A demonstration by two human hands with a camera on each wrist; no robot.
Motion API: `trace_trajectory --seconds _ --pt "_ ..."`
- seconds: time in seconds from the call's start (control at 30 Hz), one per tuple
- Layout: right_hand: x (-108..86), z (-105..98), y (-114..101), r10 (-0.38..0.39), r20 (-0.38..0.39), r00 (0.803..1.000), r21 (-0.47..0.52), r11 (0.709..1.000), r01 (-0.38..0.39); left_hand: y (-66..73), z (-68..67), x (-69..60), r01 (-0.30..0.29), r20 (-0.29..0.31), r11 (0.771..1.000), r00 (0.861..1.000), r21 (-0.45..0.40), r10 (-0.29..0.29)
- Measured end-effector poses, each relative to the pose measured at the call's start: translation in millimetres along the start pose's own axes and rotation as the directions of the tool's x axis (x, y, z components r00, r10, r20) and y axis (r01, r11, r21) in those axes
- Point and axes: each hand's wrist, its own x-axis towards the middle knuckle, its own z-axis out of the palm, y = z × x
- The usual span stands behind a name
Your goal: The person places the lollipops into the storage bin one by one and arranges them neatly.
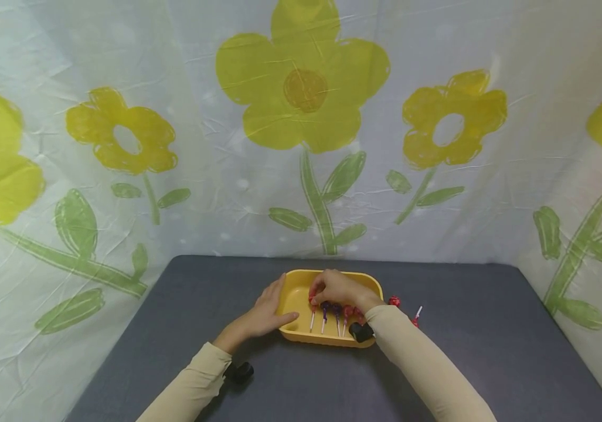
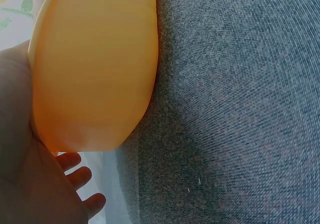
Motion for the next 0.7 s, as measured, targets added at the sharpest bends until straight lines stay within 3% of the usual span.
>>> trace_trajectory --seconds 0.7 --pt "-0.8 0.6 2.6 -0.007 -0.003 1.000 -0.011 1.000 0.007 -0.7 3.8 0.0 0.003 -0.020 1.000 1.000 -0.025 -0.004"
